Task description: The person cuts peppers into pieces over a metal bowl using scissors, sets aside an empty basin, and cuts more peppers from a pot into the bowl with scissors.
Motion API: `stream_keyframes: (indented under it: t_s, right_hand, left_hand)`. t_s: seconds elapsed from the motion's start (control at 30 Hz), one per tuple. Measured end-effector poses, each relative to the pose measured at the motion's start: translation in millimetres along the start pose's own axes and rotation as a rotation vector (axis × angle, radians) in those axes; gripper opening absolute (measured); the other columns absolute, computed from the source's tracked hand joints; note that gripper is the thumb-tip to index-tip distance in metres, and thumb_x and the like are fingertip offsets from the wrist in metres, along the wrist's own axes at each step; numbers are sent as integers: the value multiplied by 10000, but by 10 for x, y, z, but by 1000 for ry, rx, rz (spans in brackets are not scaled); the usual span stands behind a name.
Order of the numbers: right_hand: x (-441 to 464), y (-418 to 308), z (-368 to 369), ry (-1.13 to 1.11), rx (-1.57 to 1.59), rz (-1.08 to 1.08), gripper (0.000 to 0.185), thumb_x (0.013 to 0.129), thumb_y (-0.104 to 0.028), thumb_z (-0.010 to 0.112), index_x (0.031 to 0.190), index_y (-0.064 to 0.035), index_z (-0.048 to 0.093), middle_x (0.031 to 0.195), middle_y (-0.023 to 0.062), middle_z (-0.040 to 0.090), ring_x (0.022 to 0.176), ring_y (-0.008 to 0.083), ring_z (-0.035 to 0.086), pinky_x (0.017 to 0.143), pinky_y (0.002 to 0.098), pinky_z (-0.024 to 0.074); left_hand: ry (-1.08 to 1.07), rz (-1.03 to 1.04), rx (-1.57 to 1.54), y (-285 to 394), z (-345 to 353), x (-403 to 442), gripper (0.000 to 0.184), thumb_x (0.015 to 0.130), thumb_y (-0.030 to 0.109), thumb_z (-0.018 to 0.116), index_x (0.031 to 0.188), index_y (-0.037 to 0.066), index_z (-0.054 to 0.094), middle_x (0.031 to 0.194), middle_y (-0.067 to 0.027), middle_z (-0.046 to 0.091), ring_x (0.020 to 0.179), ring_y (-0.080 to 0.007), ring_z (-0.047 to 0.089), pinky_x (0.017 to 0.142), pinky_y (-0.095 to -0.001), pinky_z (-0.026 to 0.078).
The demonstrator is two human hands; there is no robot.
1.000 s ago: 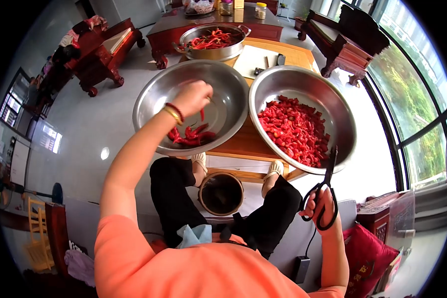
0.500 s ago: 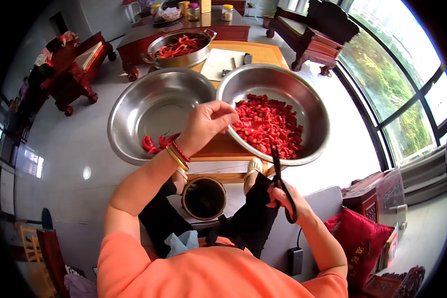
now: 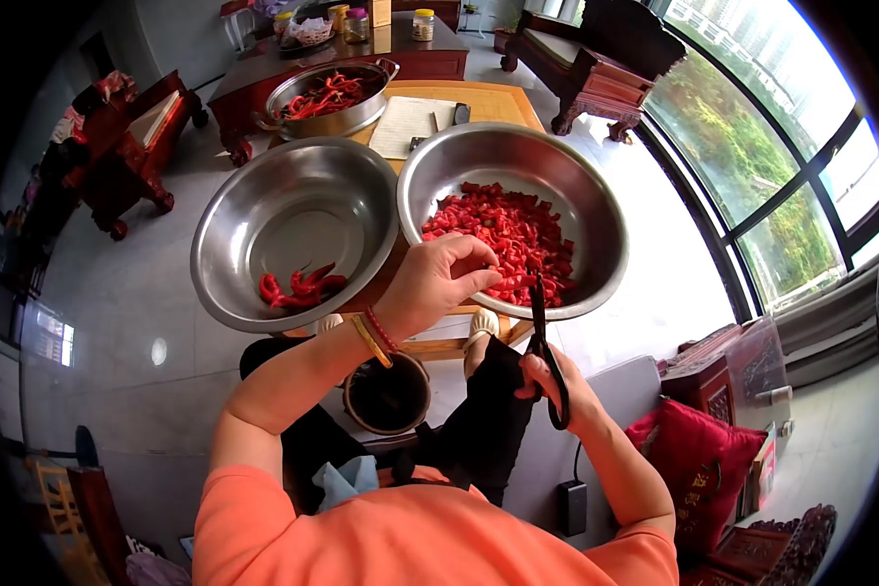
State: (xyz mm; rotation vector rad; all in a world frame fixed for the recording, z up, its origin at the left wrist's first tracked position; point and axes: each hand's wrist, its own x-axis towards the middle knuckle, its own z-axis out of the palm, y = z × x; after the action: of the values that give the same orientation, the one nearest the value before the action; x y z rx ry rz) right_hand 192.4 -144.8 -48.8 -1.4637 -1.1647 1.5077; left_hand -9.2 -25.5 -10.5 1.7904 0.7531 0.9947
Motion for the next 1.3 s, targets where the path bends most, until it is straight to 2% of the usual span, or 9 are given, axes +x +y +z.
stream_keyframes:
  t_s: [0.07, 0.2, 0.27, 0.37, 0.47, 0.67, 0.9, 1.0, 1.3]
  right_hand:
    - [-5, -2, -42, -25, 94, 69, 438, 855, -420, 566, 919, 7, 493, 699, 35, 473, 642, 108, 498, 650, 287, 502]
    - [-19, 12, -70, -13, 198, 143, 386, 867, -380, 567, 872, 0, 496, 612, 25, 456, 596, 99, 492, 621, 292, 513]
    - [-25, 52, -99, -37, 148, 104, 417, 853, -402, 578, 895, 4, 497, 651, 32, 473, 622, 101, 494, 635, 285, 499]
    - [-25, 61, -101, -53, 7, 23, 429, 858, -430, 554, 901, -9, 489, 711, 34, 463, 642, 111, 487, 649, 291, 488]
    - [-4, 94, -123, -48, -84, 25, 437, 853, -447, 552, 922, -21, 480, 758, 35, 452, 676, 121, 479, 670, 297, 469]
    - [3, 25, -94, -44, -18, 46, 455, 840, -455, 572, 905, -12, 494, 721, 34, 478, 645, 103, 486, 637, 275, 484]
    - [17, 63, -149, -58, 100, 169, 455, 837, -459, 577, 888, -15, 493, 721, 21, 476, 635, 93, 479, 640, 270, 491]
    - [-10, 91, -116, -66, -24, 61, 401, 880, -400, 512, 927, -2, 498, 756, 43, 467, 652, 121, 483, 663, 298, 498]
    - [26, 40, -45, -83, -27, 5, 420, 859, -431, 544, 943, -22, 505, 769, 40, 480, 676, 122, 488, 664, 285, 465]
  left_hand:
    - [-11, -82, -32, 18, 17, 11, 115, 816, 88, 646, 897, 11, 618, 820, 3, 614, 755, -39, 565, 676, -200, 470]
    - [16, -62, -54, -12, 67, 35, 120, 814, 93, 650, 896, 11, 616, 808, 7, 610, 740, -38, 561, 669, -200, 465]
    - [31, -80, -88, -36, 72, 54, 123, 813, 96, 652, 894, 11, 615, 802, 7, 608, 728, -41, 559, 662, -197, 462]
    - [85, -23, -24, -91, 90, 69, 133, 786, 73, 661, 866, -13, 597, 807, -67, 595, 695, -101, 593, 636, -237, 486]
    - [42, 44, 27, -75, 103, 44, 130, 797, 82, 658, 894, 9, 611, 816, -20, 590, 737, -69, 561, 669, -206, 455]
    - [48, 195, 148, -89, 158, 37, 131, 775, 60, 665, 891, 27, 614, 826, -53, 589, 735, -108, 581, 676, -242, 464]
    - [105, 62, 87, -200, 167, 72, 140, 783, 65, 663, 900, 21, 599, 820, -37, 602, 711, -87, 584, 652, -227, 471]
    - [168, 32, -9, -186, 184, 59, 152, 791, 64, 658, 917, 19, 585, 817, -27, 608, 711, -73, 581, 650, -221, 473]
    - [96, 93, 39, -183, 313, 2, 152, 785, 46, 654, 914, 18, 579, 848, -31, 609, 776, -76, 580, 701, -222, 471]
